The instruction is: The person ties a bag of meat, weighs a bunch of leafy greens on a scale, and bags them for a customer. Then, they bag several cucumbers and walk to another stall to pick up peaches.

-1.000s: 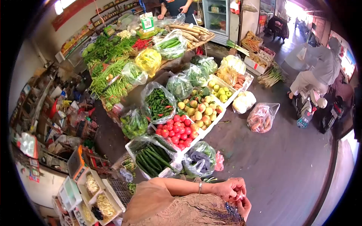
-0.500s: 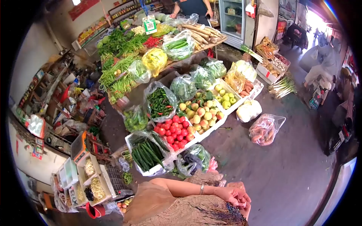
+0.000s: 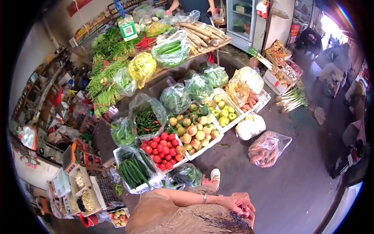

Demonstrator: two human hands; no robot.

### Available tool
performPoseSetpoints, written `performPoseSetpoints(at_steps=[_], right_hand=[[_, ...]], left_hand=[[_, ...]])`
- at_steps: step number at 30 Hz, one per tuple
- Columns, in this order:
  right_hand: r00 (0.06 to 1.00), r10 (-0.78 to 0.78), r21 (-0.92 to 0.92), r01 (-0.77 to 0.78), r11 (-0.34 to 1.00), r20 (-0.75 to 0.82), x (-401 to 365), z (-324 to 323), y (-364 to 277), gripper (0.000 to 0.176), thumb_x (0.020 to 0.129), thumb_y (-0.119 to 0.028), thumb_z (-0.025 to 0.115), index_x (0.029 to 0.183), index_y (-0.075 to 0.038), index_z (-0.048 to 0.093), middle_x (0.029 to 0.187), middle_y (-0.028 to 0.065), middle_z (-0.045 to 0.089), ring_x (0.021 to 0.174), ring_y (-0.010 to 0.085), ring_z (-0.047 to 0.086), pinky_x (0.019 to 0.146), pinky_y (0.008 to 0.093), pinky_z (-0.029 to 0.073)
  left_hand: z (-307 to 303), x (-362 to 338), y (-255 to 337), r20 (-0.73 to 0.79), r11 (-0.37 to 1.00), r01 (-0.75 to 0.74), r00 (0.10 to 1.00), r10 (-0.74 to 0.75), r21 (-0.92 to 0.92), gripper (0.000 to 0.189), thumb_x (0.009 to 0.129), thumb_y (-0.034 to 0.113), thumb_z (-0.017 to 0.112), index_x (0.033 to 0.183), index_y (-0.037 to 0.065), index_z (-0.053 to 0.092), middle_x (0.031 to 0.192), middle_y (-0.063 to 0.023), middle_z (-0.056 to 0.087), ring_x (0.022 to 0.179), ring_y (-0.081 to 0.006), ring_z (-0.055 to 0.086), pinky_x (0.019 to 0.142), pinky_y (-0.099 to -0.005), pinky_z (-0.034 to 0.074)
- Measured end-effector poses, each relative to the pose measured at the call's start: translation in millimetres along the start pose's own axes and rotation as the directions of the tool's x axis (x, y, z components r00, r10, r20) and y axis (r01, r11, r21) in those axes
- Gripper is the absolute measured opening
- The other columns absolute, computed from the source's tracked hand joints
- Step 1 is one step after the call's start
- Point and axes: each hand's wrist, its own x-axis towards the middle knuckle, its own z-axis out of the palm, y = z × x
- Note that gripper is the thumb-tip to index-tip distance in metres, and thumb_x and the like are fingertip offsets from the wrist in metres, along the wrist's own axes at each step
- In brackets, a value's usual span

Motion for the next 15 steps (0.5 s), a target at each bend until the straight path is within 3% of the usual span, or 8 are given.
performPoseSetpoints(at_steps=[6,9,11,12,15], right_hand=[[0.997,0.028,-0.035,-0.025,0.999,0.076,102,1,-59,0.026,0.088,-0.006,0.062,0.112,0.004,0.060,0.101,0.0075,0.066,0.088,0.0151,0.062,0.079,0.0265,0.049],[0.992,0.023,-0.074,-0.014,0.997,0.126,143,8,-90,0.026,0.088,-0.006,0.062,0.112,0.004,0.060,0.101,0.0076,0.066,0.088,0.0153,0.062,0.079,0.0266,0.049],[0.990,0.029,-0.080,-0.019,0.997,0.134,166,13,-104,0.025,0.088,-0.006,0.061,0.112,0.004,0.060,0.101,0.0076,0.066,0.088,0.0154,0.063,0.079,0.0267,0.050],[0.993,0.089,0.040,-0.092,0.995,0.082,182,16,-104,0.024,0.091,-0.010,0.059,0.110,0.004,0.062,0.096,0.0072,0.067,0.080,0.0144,0.063,0.073,0.0267,0.050],[0.980,0.013,-0.006,-0.012,1.000,0.200,231,14,-119,0.024,0.095,-0.019,0.054,0.101,0.002,0.064,0.087,0.0058,0.067,0.071,0.0120,0.060,0.065,0.0254,0.048]], left_hand=[[-71,15,86,-0.243,0.998,0.043,0.969,-0.052,-0.040,0.028,0.094,0.018,0.057,0.119,0.006,0.060,0.096,0.0038,0.062,0.080,-0.0039,0.052,0.068,-0.0190,0.043],[-94,15,132,-0.275,0.995,0.089,0.958,-0.076,0.035,0.029,0.095,0.022,0.056,0.120,0.009,0.060,0.094,0.0045,0.061,0.081,-0.0036,0.051,0.069,-0.0190,0.043],[-113,11,126,-0.310,0.998,-0.001,0.950,-0.019,-0.066,0.033,0.095,0.019,0.054,0.127,0.008,0.054,0.106,0.0021,0.060,0.090,-0.0056,0.053,0.074,-0.0196,0.045],[-120,10,128,-0.332,0.996,-0.043,0.943,0.014,-0.080,0.035,0.094,0.016,0.054,0.128,0.006,0.052,0.110,0.0009,0.059,0.095,-0.0072,0.054,0.078,-0.0212,0.045],[-145,-5,136,-0.422,0.990,-0.138,0.900,0.110,-0.036,0.038,0.092,0.012,0.054,0.129,0.003,0.051,0.116,-0.0013,0.059,0.102,-0.0099,0.054,0.085,-0.0245,0.045]])
